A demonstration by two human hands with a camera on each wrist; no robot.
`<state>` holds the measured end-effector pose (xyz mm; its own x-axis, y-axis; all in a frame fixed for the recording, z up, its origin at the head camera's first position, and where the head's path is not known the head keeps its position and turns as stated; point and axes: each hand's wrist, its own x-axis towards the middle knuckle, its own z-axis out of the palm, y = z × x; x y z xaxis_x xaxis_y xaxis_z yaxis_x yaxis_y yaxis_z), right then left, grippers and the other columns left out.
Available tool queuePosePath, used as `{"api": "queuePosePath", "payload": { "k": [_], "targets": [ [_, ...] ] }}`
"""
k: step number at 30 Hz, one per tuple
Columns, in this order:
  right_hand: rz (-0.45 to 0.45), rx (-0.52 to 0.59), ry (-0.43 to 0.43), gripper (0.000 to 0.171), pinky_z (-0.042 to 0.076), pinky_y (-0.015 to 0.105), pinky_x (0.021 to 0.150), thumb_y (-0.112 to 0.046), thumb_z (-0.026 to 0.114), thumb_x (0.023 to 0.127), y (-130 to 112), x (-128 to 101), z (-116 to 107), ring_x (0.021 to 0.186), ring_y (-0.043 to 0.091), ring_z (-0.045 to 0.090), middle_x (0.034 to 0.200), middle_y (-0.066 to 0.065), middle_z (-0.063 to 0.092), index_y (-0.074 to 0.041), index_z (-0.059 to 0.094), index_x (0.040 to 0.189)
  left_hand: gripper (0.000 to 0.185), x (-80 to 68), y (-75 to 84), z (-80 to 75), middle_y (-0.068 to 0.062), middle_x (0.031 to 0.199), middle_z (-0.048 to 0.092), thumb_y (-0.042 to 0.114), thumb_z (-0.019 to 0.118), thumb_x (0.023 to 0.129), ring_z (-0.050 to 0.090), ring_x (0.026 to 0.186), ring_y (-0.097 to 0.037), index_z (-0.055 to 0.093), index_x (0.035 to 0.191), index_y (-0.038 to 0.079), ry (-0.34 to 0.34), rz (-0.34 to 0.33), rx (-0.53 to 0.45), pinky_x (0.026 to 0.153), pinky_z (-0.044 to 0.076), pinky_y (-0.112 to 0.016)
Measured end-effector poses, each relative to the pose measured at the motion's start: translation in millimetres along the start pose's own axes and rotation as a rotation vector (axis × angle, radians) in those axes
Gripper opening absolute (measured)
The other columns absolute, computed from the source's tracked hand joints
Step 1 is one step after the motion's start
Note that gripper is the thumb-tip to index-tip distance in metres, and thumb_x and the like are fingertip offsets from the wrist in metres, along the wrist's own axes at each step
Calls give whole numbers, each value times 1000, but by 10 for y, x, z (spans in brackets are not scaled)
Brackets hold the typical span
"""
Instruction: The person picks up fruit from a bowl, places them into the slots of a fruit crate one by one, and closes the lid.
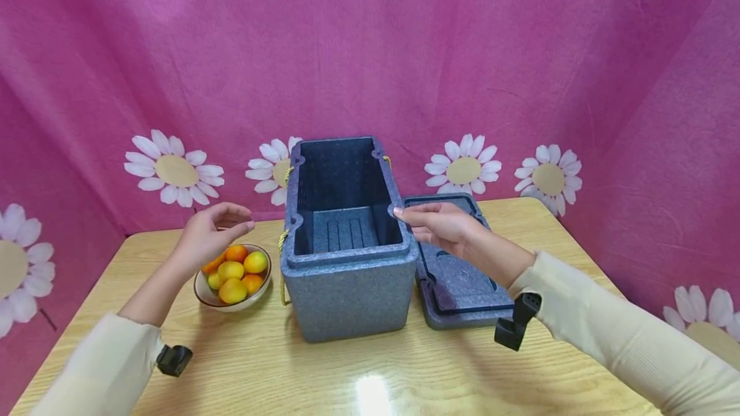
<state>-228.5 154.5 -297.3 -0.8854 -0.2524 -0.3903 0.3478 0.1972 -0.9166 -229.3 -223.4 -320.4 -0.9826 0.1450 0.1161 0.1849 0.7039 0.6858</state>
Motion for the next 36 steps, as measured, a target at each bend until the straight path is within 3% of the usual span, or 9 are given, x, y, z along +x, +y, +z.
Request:
{"api": "queuePosePath", "payload": {
  "k": [6,15,23,36],
  "targets": [
    [-1,7,0,63,28,40,119,-26,55,96,2,-2,-3,146,35,27,156,19,29,5,33,145,36,-197,-228,32,-21,114,67,26,62,93,64,102,-31,61,117,-1,9,-18,4,76,48,-14],
    [9,1,-1,63,28,40,119,-28,56,96,4,5,-2,147,35,26,158,18,27,4,33,146,36,-466,-462,98,-19,113,67,28,63,92,63,103,-29,62,116,1,24,-81,38,74,48,-18],
    [18,8,12,63,29,39,119,-28,56,96,-3,-11,5,147,34,27,157,19,27,3,32,147,31,-594,-545,230,-20,106,68,19,68,88,65,91,-22,63,109,-3,62,-45,58,71,50,-15],
    [-11,4,7,60,28,40,119,-26,53,97,18,11,-10,146,35,28,156,20,29,6,34,144,33,-693,-590,407,-20,104,68,15,71,85,62,87,-23,61,108,-5,89,-38,98,70,51,-21]
  ]
}}
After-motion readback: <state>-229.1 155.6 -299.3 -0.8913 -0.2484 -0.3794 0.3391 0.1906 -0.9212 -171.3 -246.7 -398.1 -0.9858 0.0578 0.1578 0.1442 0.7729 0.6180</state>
